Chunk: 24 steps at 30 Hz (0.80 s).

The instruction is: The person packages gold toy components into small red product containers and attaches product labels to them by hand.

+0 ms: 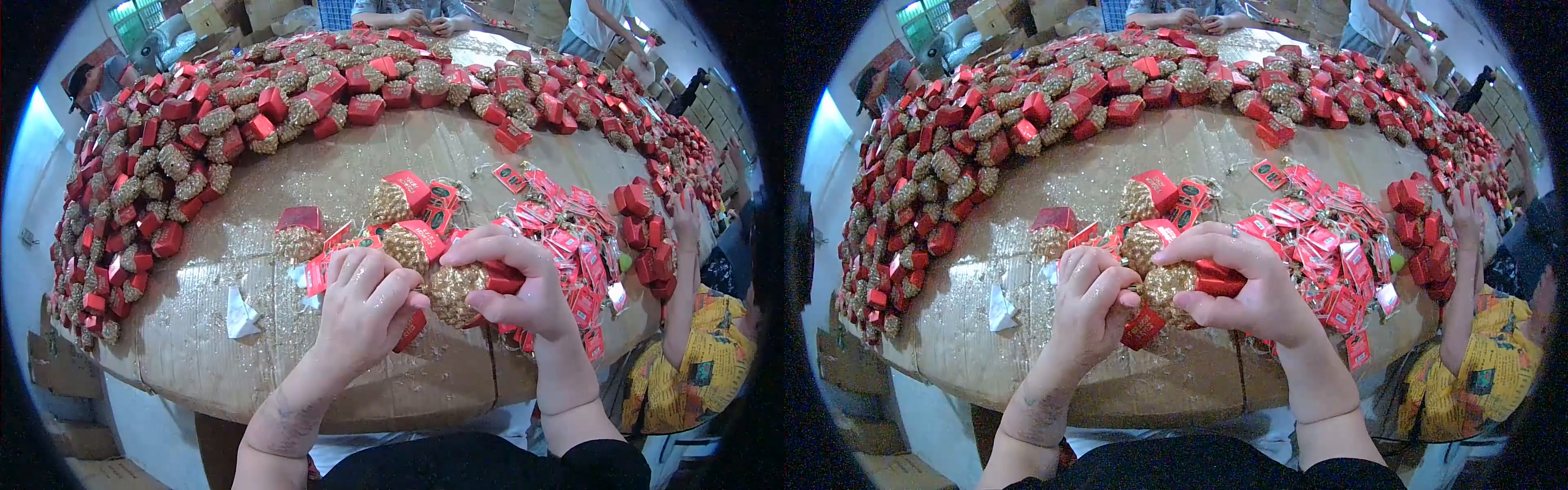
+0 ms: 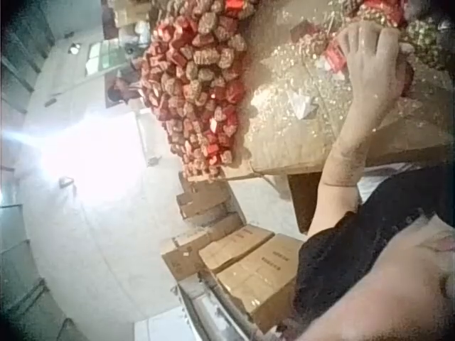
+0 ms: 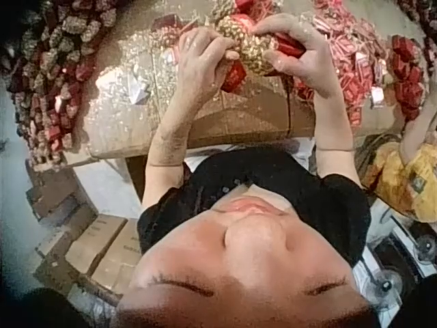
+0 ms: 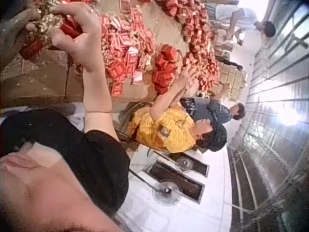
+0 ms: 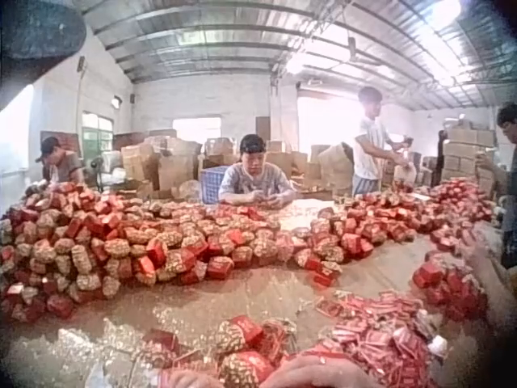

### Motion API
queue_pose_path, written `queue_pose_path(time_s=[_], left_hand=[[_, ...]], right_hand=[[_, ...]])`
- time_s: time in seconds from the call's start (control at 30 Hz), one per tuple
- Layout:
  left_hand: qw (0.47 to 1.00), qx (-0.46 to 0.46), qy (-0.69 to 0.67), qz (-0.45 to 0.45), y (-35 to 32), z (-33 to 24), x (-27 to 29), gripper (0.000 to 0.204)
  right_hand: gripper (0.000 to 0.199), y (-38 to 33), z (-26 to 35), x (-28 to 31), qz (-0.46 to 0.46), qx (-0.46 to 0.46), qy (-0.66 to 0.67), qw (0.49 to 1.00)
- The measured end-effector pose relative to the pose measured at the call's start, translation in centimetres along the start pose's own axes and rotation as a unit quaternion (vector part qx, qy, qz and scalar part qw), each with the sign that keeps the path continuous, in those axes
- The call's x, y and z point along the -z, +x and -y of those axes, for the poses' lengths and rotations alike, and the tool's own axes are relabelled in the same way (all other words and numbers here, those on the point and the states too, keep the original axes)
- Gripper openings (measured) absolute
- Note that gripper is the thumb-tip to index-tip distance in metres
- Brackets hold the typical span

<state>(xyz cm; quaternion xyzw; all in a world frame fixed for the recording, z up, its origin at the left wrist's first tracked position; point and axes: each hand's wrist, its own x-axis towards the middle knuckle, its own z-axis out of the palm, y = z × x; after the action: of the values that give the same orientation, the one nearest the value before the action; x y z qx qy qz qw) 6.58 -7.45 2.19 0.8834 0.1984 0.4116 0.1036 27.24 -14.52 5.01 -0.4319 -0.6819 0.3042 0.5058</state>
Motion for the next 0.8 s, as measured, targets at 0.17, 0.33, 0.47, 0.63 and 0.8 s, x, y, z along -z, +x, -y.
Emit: queue_pose_path(time_s=[0.17,0.33,0.47,0.63,0.8], left_hand=[[1.000,0.001,-0.001,0.003,-0.06,-0.30,-0.22,0.018],[0.999,0.034,-0.016,0.027,-0.25,-0.67,-0.54,0.014],[0.996,0.048,-0.044,0.063,-0.29,-0.40,-0.64,0.011],[0.992,0.043,-0.079,0.090,-0.16,-0.29,-0.86,0.009],[0.981,0.074,-0.135,0.114,0.01,-0.38,-0.30,0.011]], right_hand=[[0.037,0.13,0.23,-0.48,-0.014,0.057,-0.051,0.997],[0.036,0.17,0.17,-0.69,-0.017,0.104,-0.100,0.989],[0.034,0.20,0.28,-0.55,0.000,0.135,-0.147,0.980],[0.033,0.04,0.42,-0.30,0.010,0.148,-0.166,0.975],[0.031,-0.09,0.48,-0.59,0.004,0.164,-0.181,0.970]])
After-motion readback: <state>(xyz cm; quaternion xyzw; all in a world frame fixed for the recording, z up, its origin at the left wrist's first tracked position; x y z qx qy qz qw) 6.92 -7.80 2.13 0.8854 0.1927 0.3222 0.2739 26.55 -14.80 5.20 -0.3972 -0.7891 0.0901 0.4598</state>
